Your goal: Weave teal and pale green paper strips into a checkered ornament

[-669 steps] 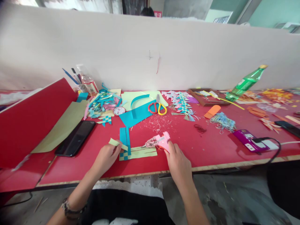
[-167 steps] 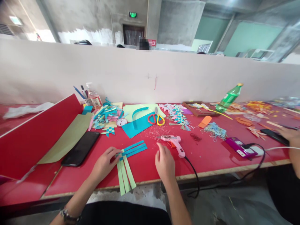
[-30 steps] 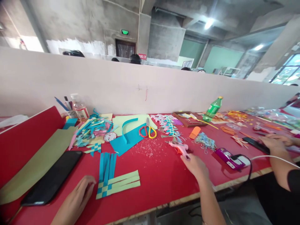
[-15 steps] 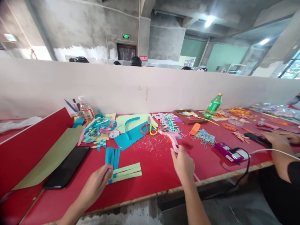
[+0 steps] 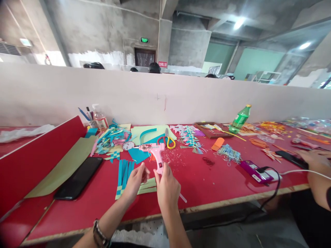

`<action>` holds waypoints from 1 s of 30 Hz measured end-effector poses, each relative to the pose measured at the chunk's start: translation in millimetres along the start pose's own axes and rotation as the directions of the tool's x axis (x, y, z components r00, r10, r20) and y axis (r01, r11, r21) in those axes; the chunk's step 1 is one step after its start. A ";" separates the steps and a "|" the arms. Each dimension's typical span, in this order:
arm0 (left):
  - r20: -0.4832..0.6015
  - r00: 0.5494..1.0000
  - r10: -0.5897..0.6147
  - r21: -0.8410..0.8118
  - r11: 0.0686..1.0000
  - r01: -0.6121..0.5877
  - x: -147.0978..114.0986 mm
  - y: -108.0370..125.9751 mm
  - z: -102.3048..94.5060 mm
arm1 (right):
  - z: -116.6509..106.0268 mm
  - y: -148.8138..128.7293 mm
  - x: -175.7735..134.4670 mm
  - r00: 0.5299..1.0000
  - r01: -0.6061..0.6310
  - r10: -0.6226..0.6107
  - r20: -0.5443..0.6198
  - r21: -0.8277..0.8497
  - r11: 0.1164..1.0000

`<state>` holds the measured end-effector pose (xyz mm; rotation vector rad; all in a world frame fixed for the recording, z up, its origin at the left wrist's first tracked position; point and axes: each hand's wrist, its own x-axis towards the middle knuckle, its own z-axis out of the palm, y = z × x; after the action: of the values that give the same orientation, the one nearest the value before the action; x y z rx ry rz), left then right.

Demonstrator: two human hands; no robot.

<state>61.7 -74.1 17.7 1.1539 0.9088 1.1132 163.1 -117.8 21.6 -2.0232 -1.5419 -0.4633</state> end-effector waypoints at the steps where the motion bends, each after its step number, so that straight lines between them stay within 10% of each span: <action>1: -0.016 1.000 -0.023 -0.030 0.999 0.023 -1.8 2.8 3.6 | 0.8 -1.3 -2.8 1.000 0.002 -0.002 -0.010 0.014 1.000; 10: -0.063 0.991 -0.117 -0.290 0.953 0.094 -2.8 3.6 19.8 | -0.8 -10.6 -22.3 0.979 0.159 -0.198 0.053 0.414 0.896; 16: 0.121 0.992 -0.016 -0.453 0.889 0.070 -1.9 4.1 13.3 | -25.9 19.8 -11.7 0.966 0.102 -0.231 0.117 0.650 0.754; 21: 0.328 0.944 -0.026 -0.548 0.809 0.213 -8.8 9.1 15.4 | -43.1 37.2 12.6 0.982 0.066 -0.147 0.123 0.503 0.862; 30: 0.449 0.891 0.067 -0.600 0.762 0.244 -14.9 9.7 18.2 | -58.1 25.1 41.9 0.911 0.391 -0.413 0.013 0.301 0.870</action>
<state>73.8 -92.3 30.6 0.7163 0.1686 0.9090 202.2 -125.8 86.1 -1.5100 -1.9638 -0.2898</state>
